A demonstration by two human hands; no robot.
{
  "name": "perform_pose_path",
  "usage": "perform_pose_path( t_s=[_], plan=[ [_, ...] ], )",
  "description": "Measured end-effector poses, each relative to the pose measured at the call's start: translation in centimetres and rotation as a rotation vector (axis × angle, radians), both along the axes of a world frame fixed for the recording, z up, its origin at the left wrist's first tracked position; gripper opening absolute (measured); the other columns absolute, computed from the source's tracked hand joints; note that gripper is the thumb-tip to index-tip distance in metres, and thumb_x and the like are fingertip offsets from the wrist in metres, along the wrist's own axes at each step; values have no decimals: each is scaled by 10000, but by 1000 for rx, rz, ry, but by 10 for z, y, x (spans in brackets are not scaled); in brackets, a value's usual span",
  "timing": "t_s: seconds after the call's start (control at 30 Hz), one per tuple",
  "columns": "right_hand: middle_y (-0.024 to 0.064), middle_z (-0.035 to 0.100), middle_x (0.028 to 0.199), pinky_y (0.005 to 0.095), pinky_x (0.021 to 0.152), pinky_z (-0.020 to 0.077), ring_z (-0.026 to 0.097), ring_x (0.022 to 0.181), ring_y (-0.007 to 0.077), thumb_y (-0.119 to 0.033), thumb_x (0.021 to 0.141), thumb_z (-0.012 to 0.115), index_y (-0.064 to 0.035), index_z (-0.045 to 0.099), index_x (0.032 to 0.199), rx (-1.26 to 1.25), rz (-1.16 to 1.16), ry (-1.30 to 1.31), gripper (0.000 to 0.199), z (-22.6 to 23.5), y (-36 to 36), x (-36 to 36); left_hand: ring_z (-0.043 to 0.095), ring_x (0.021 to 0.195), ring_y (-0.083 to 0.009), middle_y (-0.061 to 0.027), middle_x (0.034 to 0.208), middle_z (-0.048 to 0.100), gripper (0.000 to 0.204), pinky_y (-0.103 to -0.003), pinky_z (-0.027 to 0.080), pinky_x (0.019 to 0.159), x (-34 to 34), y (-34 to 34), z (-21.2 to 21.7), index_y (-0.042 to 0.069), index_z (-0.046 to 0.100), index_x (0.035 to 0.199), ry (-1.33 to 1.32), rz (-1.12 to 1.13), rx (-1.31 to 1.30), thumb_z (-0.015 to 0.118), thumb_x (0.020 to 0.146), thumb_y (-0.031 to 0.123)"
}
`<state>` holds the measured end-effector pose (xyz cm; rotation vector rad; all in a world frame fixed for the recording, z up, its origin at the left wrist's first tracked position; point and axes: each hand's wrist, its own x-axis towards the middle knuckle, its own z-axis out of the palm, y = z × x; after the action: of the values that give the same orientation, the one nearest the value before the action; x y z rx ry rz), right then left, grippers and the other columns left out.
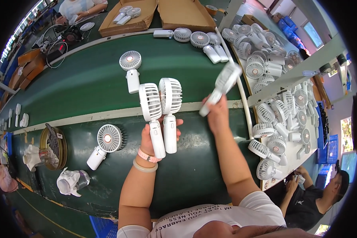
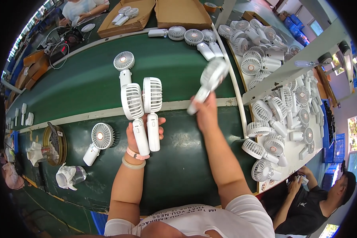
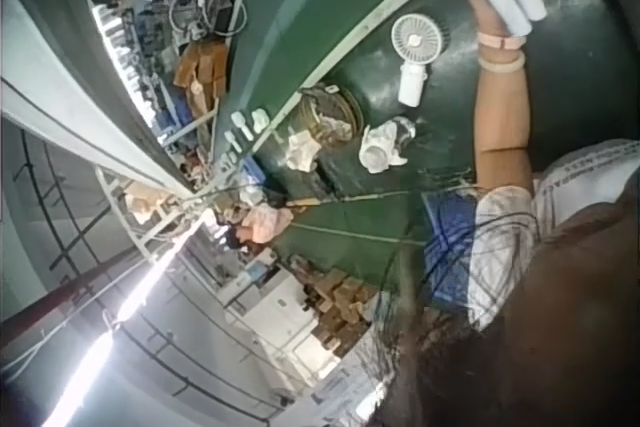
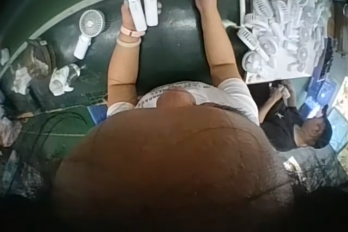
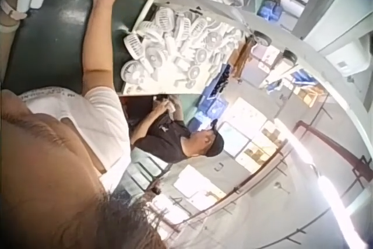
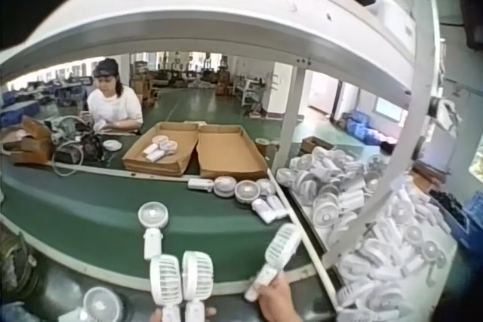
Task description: The person groups small portable fans by hand on an electronics assembly line.
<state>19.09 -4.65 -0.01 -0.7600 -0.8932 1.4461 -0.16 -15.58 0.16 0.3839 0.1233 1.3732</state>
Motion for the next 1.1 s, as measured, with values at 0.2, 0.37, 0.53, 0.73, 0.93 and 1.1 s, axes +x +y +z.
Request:
perform_pose_path(
  t_s=[0.2, 0.37, 0.53, 0.73, 0.93, 1.1],
  plan=[
    [86, 563, 939, 376, 759, 505, 602, 862, 226, -63, 810, 604, -62, 384, 1195, -252, 347, 2, 444, 11, -55, -20, 616, 920, -297, -178, 1115, 536, 781, -374, 555, 724, 2, -4, 4, 29, 374, 1264, 101, 12, -70, 619, 733, 547],
    [137, 590, 1080, 343, 844, 478, 597, 946, 200, -88, 863, 535, -10, 460, 1151, -129, 379, -15, 308, 8, -49, -10, 559, 1053, -340, -160, 1122, 552, 748, -388, 529, 821, 3, 1, 8, 15, 409, 1245, 124, 61, -75, 617, 742, 528],
    [117, 594, 1076, 327, 854, 468, 588, 970, 187, -59, 847, 547, -10, 464, 1164, -179, 373, -44, 332, 4, -50, -16, 510, 1114, -335, -149, 1115, 567, 678, -464, 369, 1001, 3, 1, -1, 15, 452, 1211, 67, 71, -89, 629, 718, 444],
    [103, 600, 1074, 306, 852, 464, 587, 960, 167, -28, 830, 552, -12, 469, 1169, -139, 425, -59, 350, 0, -50, -12, 518, 1086, -314, -164, 1084, 571, 696, -467, 356, 1006, 5, 1, 2, 7, 459, 1199, 133, 102, -105, 621, 668, 428],
    [137, 607, 1065, 336, 847, 482, 611, 936, 209, -6, 797, 584, -3, 474, 1173, -141, 365, -101, 392, 2, -51, -13, 497, 1115, -317, -170, 1142, 535, 793, -476, 336, 1018, 5, 1, 2, 14, 403, 1258, 195, 112, -109, 666, 611, 389],
    [134, 607, 1067, 334, 851, 478, 607, 945, 207, -12, 788, 594, 5, 470, 1175, -149, 341, -121, 407, 3, -51, -13, 437, 1183, -319, -155, 1254, 459, 854, -489, 320, 1027, 10, 1, 7, 42, 350, 1313, 152, 159, -146, 677, 601, 383]
  ],
)
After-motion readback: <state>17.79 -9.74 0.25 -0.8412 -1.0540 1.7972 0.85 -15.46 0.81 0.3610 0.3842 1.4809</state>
